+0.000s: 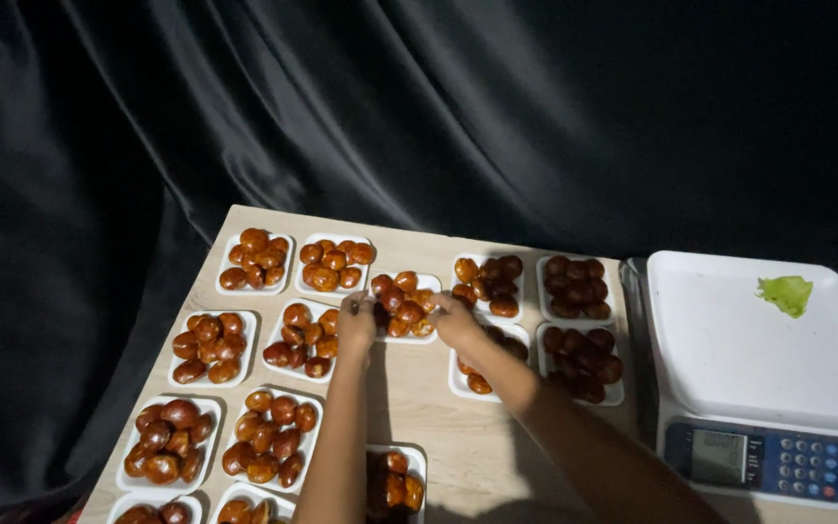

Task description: Weighing small trays of round sweets on a digital scale, adjusting the count for weight accuracy, and arranging them in a grid on a table.

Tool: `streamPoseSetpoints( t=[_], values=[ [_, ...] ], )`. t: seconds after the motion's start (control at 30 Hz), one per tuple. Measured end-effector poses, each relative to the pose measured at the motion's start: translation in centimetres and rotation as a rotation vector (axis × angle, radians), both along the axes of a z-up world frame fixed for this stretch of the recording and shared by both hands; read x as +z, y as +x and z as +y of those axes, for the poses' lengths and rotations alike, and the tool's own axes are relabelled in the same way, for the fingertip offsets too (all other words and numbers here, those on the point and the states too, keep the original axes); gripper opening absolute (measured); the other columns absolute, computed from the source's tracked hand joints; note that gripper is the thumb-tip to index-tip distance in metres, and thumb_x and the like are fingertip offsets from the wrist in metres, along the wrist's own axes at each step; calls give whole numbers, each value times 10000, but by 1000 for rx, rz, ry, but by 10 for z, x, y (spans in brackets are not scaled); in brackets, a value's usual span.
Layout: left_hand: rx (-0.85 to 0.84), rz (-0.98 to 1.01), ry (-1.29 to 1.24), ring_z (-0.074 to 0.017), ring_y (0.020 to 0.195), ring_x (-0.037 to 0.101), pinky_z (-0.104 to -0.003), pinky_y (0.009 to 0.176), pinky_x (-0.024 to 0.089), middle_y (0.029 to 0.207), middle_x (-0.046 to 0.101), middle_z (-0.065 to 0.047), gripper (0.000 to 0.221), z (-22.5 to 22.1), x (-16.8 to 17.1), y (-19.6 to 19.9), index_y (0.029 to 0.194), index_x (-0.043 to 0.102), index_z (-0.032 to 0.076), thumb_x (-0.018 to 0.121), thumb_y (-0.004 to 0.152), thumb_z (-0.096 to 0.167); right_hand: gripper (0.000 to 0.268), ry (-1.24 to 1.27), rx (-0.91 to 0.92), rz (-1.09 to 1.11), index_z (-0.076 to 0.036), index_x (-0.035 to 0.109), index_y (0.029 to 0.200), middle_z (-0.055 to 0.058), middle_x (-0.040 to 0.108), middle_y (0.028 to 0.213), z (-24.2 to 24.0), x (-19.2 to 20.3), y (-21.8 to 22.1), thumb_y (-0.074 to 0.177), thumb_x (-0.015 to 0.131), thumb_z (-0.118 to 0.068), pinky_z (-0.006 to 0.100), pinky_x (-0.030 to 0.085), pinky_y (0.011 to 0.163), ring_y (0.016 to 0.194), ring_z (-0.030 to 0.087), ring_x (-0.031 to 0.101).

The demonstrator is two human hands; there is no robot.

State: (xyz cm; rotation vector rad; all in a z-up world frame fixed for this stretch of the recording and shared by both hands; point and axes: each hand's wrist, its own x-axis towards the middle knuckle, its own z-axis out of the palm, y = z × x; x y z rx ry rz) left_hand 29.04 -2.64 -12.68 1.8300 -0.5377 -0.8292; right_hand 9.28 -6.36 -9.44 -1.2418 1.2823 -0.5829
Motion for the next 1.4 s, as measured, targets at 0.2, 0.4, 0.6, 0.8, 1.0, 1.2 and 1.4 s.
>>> streamPoseSetpoints(
  t=[0.2,0.4,0.6,0.8,1.0,1.2,1.4],
  values=[
    [-88,75,188,-414,1053,686,-513,842,583,1241,661,-269,557,22,30,-9,1404,502,73,631,946,363,442,-12,42,106,-142,645,1391,116,627,1069,14,-4,-4,952,637,-198,363,500,882,1035,261,629],
    [18,271,117,-444,987,714,-526,698,653,1231,627,-286,618,10,20,-25,1491,424,49,633,976,317,358,-45,118,242,-246,732,1255,116,721,1134,38,3,-20,902,690,-291,434,500,994,1167,303,666],
    [99,289,66,-381,1011,710,-477,742,634,1217,649,-249,545,-6,22,-37,1454,483,61,602,976,295,462,43,85,105,-148,652,1384,216,647,1311,82,57,-42,925,651,-205,479,448,1099,1297,345,587],
    [49,175,6,-434,1292,575,-548,1030,504,1383,574,-275,557,27,71,-41,1504,458,53,579,994,241,426,148,121,15,-86,649,1370,185,621,1254,121,78,-62,952,617,-166,409,551,972,1092,258,631],
    [44,12,-24,-457,1309,557,-539,1054,474,1390,593,-306,474,165,158,-26,1443,566,64,578,1000,232,393,259,112,-2,-75,682,1326,186,581,1272,162,45,-73,946,608,-147,388,588,938,1097,254,674],
    [41,-54,89,-200,1256,623,-328,1093,426,1311,707,-71,412,300,90,-13,1305,661,136,587,925,278,291,505,27,-1,-68,664,1184,111,706,1130,214,105,-69,910,607,-149,349,530,799,980,233,671],
    [-97,-96,153,-252,1328,577,-358,1133,400,1400,658,-103,504,312,40,-52,1387,593,165,549,931,373,363,614,63,-57,-145,589,1314,103,694,1161,249,62,-62,955,535,-165,401,522,853,1032,249,664]
  ],
)
